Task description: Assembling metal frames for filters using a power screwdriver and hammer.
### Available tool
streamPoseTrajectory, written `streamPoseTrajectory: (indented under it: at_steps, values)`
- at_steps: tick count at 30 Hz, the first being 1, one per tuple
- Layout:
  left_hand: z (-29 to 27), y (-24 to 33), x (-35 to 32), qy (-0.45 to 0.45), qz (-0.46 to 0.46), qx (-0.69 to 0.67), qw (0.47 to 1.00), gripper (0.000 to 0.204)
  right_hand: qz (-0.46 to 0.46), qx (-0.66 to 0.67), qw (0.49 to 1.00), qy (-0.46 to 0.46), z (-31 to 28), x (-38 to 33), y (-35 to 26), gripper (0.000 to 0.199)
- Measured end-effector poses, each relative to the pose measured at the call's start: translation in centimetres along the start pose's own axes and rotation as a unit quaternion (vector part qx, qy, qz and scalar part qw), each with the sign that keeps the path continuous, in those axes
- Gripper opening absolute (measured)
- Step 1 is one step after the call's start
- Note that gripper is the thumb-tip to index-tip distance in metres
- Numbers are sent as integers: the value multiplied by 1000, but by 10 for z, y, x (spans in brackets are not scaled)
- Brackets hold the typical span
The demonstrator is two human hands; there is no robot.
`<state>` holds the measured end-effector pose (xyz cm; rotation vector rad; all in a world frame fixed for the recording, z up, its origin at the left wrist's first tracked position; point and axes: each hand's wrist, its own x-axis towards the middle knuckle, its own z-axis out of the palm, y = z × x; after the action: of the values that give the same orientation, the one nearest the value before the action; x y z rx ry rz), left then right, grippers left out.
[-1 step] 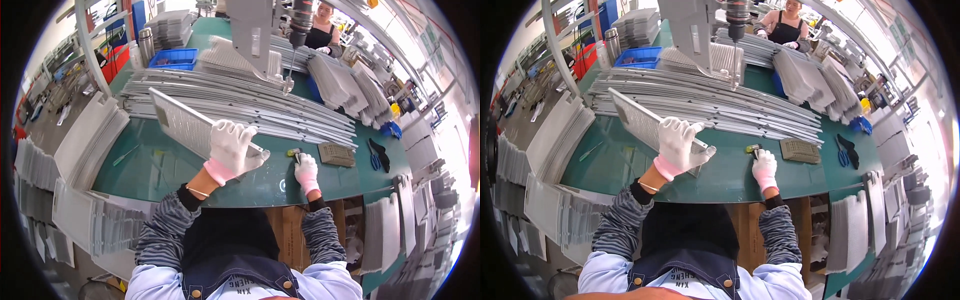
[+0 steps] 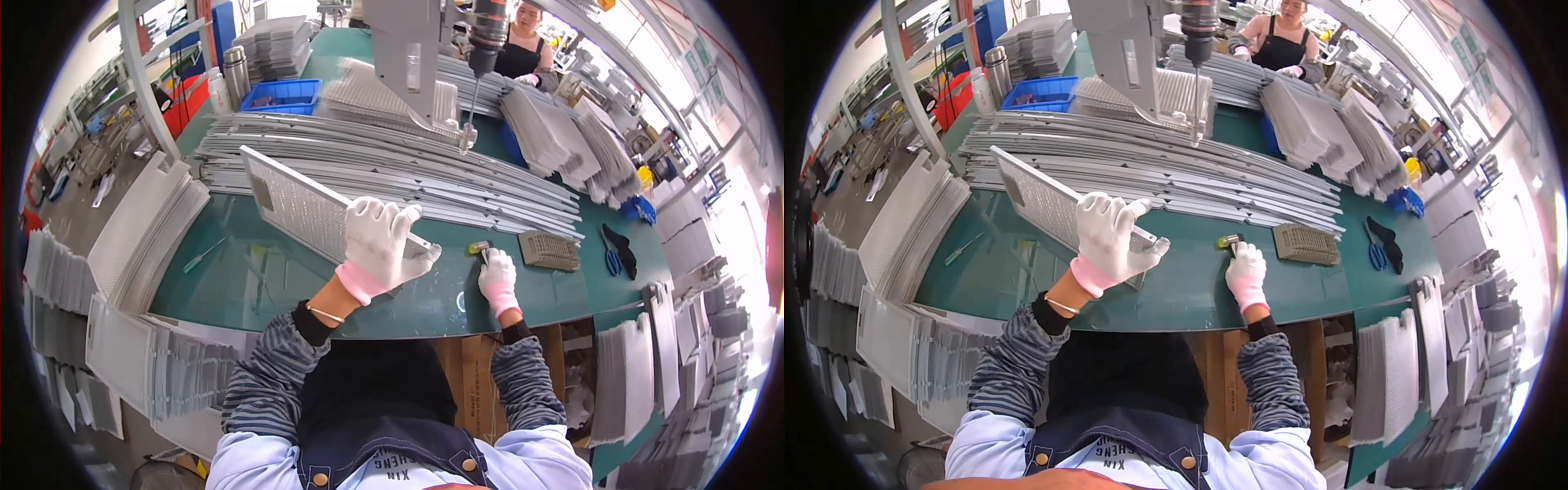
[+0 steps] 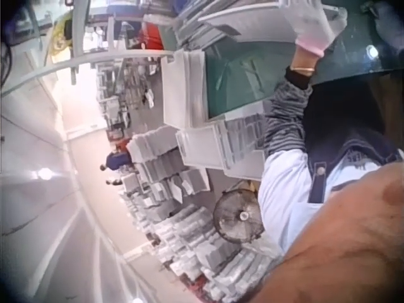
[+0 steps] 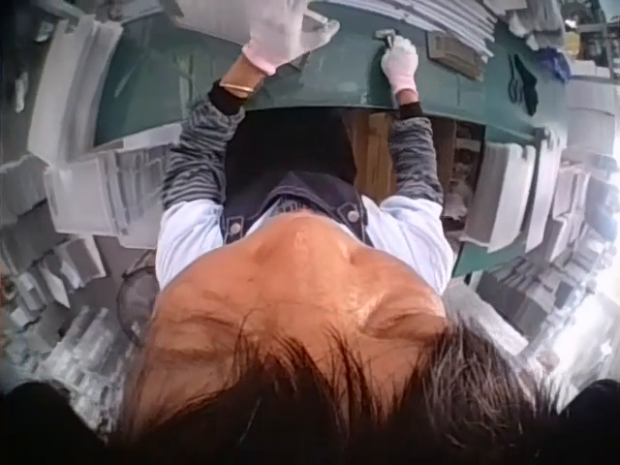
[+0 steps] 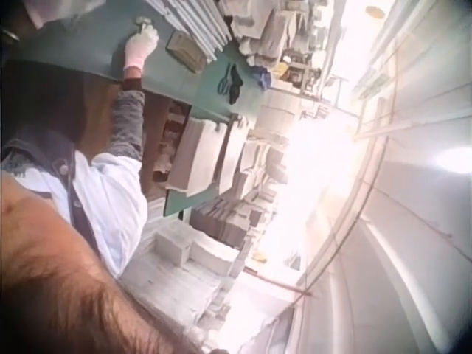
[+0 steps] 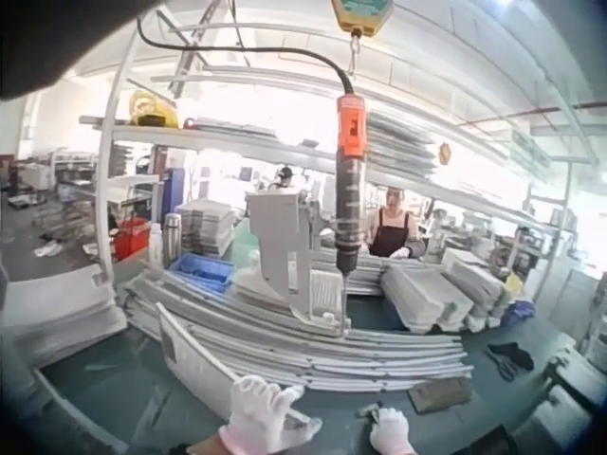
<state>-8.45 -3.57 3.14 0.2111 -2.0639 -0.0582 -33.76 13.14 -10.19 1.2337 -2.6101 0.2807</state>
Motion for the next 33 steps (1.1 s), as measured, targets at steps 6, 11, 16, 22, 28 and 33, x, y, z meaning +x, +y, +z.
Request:
streamPoseTrajectory:
  at_steps: [6, 11, 16, 22, 28, 33]
  values:
    - [12, -3, -2, 69, 1, 5, 998, 58, 24, 544, 817, -188, -71, 20, -29, 17]
    - [20, -13, 6, 20, 30, 18, 999, 55, -129, 423, 894, -70, -237, 38, -90, 27]
    - [11, -20, 16, -66, 51, -25, 996, 63, -119, 456, 882, -30, -263, 37, -102, 26]
    - [-1, -17, 10, -94, 65, 2, 993, 65, -273, 356, 894, 3, -234, 30, -104, 26]
    - [1, -15, 8, -73, 54, 10, 996, 57, -348, 184, 915, -91, -226, 27, -117, 25]
    - [3, -14, 7, -63, 60, 7, 996, 55, -333, 195, 913, -134, -232, 38, -113, 28]
